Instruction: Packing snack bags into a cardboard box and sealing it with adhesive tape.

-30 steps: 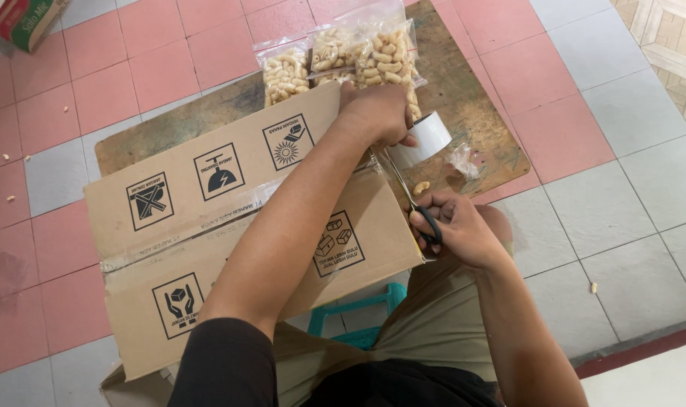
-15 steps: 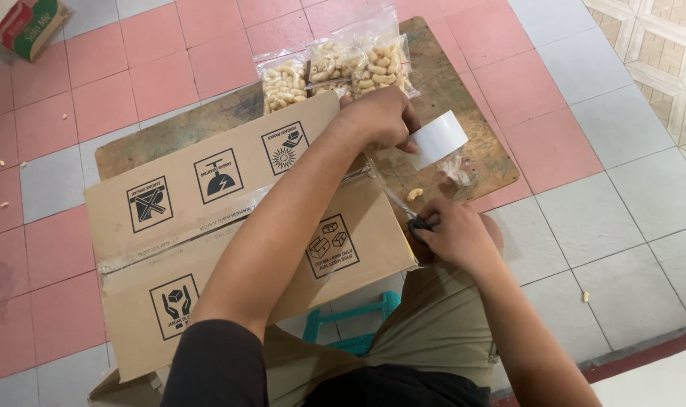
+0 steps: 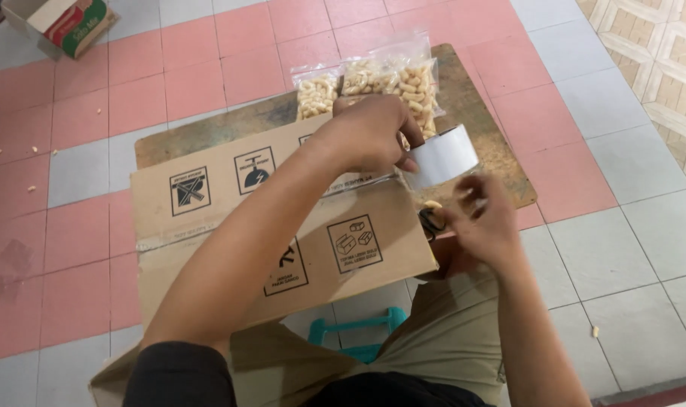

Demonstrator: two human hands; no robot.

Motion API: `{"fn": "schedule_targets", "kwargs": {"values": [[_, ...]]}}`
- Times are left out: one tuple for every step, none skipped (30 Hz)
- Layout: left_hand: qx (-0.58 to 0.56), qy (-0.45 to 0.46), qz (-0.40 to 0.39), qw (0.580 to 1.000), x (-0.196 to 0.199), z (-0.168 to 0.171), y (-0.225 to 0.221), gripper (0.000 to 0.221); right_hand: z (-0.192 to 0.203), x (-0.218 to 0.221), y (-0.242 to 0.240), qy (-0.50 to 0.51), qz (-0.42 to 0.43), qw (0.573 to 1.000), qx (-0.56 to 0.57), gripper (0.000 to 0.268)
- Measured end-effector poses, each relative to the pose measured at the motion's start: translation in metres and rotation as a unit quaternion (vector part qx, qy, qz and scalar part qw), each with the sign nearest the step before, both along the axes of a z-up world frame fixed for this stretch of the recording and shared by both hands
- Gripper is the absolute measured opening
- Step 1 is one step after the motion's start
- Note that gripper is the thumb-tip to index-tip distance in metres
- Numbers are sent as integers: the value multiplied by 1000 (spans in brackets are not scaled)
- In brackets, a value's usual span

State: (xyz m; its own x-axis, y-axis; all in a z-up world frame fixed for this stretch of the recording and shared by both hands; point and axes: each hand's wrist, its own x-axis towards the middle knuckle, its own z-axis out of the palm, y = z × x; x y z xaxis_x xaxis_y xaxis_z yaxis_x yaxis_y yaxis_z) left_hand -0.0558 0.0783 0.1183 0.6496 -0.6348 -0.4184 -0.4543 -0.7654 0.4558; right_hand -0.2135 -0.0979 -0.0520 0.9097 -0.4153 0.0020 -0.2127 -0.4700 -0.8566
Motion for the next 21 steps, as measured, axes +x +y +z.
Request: {"fn": "schedule_targets", "kwargs": {"values": [[-1,4,4,1000,-13,14,10,28,7,-3,-1,4,4,1000,-1,57],[-14,25,-9,1000,-25,27,19,31,13,-6,-2,-114,93,987,61,81],[-30,38,-25,999,-34,45,26,35,22,-4,-5,-237,177,948,119,106],[-32,35,-24,999,-41,49,33,35,33,-2,-1,-239,179,947,117,106],[-44,56,-22,997,-48,53,40,33,43,-1,3,-264,222,926,154,100],[-56,76,-21,995,-55,56,48,31,53,0,9,-288,265,900,191,95],[-59,77,-13,995,-55,48,55,31,46,2,5,-285,273,899,191,95],[-79,84,-19,993,-56,41,62,29,39,4,2,-325,293,872,220,82],[-101,91,-22,991,-56,34,70,27,33,8,-1,-363,316,841,250,69],[-105,90,-12,990,-67,49,76,27,48,1,4,-358,326,838,251,69],[-83,117,23,989,-77,65,82,32,62,-4,10,-339,336,847,234,59],[-61,144,56,986,-87,81,87,37,75,-10,14,-320,347,855,216,49],[-62,145,61,986,-87,76,93,37,78,-10,16,-318,351,854,217,49],[-80,157,59,983,-88,71,98,39,81,-10,18,-327,370,844,211,49],[-98,170,52,979,-89,66,102,41,85,-12,18,-336,385,835,204,50],[-100,173,53,978,-90,59,105,41,86,-16,20,-332,386,836,204,50],[-124,195,61,971,-90,53,107,42,87,-18,21,-334,375,844,189,48],[-149,217,69,962,-90,47,109,44,89,-21,21,-335,364,852,173,46],[-152,217,69,962,-89,43,111,44,92,-23,22,-334,366,852,171,46],[-171,226,66,957,-88,39,113,44,94,-25,22,-336,363,854,158,45],[-189,236,64,951,-88,33,114,44,94,-29,22,-337,360,858,147,45]]}}
